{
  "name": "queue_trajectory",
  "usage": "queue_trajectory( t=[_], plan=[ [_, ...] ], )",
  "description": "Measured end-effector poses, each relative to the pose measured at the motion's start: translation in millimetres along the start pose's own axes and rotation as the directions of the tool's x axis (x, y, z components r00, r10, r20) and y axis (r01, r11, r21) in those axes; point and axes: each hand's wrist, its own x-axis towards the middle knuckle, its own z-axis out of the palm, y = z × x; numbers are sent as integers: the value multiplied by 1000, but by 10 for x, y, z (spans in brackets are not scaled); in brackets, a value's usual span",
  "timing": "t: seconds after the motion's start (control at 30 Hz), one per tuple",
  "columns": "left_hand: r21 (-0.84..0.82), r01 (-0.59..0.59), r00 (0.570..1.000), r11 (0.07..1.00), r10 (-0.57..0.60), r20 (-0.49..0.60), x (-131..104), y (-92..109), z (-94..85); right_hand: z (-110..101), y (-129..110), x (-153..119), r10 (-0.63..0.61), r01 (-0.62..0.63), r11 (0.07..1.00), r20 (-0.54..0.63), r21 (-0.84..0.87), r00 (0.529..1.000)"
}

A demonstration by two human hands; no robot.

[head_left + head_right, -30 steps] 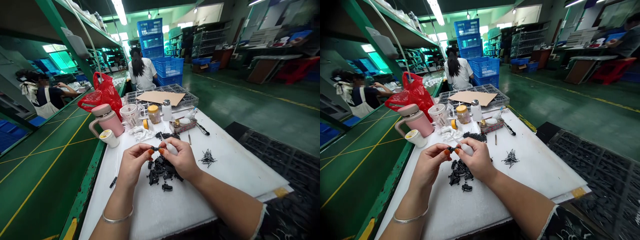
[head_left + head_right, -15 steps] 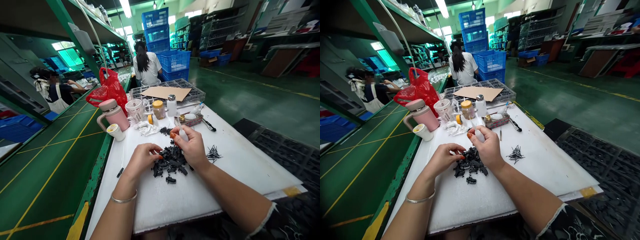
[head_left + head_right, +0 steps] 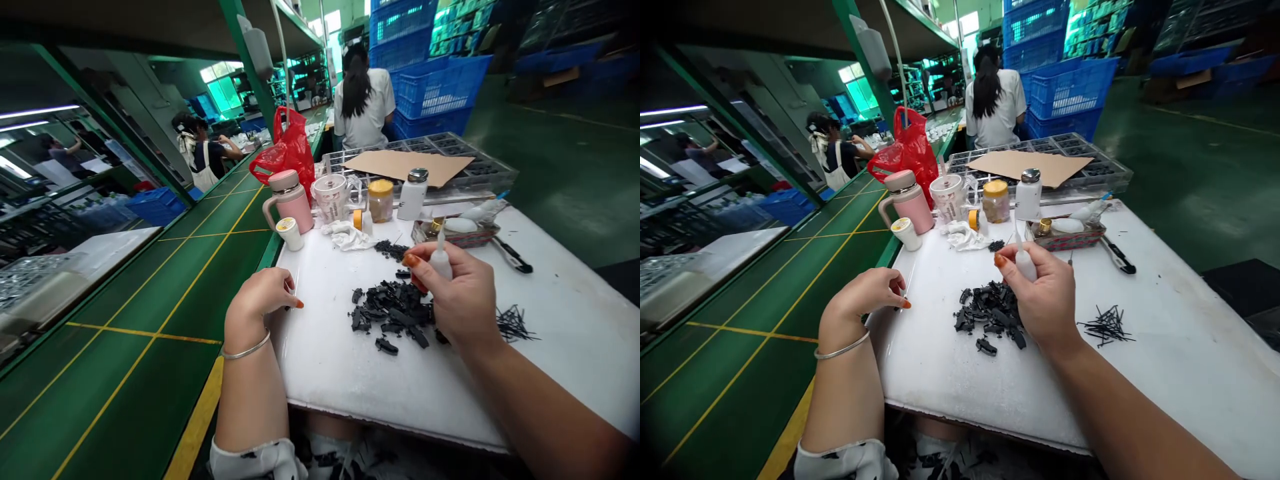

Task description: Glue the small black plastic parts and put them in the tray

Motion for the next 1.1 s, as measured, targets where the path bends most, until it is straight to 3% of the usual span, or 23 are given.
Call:
queue_trajectory(
  t=[0.1, 0.2, 0.33, 0.47, 0.6, 0.67, 0.73, 0.8, 0.87, 0.97, 1.1],
  plan=[
    [40, -1, 997, 999, -2, 75, 39, 23, 36, -11, -30, -7, -12, 12, 1000, -9, 17, 1000],
    [6, -85, 989, 996, 83, 123, 82, 2, 55, -43, -68, 3, -32, 34, 998, -35, 45, 999],
    [-283, -235, 952, 930, 279, 128, 173, 1, 94, -146, -50, 120, -89, 106, 985, -127, 136, 988],
    [-652, -335, 877, 680, 477, 47, 230, 181, 168, -369, -37, 320, -78, 171, 950, -330, 262, 941],
    [-849, -329, 828, 413, 559, -48, 197, 391, 230, -646, -136, 416, 20, 138, 931, -426, 337, 905],
    [-899, -295, 822, 323, 566, -67, 194, 446, 244, -772, -167, 387, -9, 101, 966, -363, 236, 932],
    [-927, -274, 828, 256, 553, -92, 206, 475, 249, -884, -142, 311, -41, 39, 999, -196, -15, 980],
    [-946, -261, 845, 193, 520, -127, 211, 501, 251, -983, -56, 201, 24, -17, 943, 18, -331, 1000],
    [-962, -244, 868, 122, 470, -160, 194, 544, 255, -1070, 67, 77, 162, -41, 815, 160, -577, 974],
    [-976, -216, 885, 11, 424, -191, 143, 630, 272, -1162, 248, -80, 290, -36, 653, 206, -757, 935],
    [-983, -163, 866, -83, 466, -183, 130, 688, 312, -1196, 383, -175, 329, 3, 554, 223, -832, 918]
  ],
)
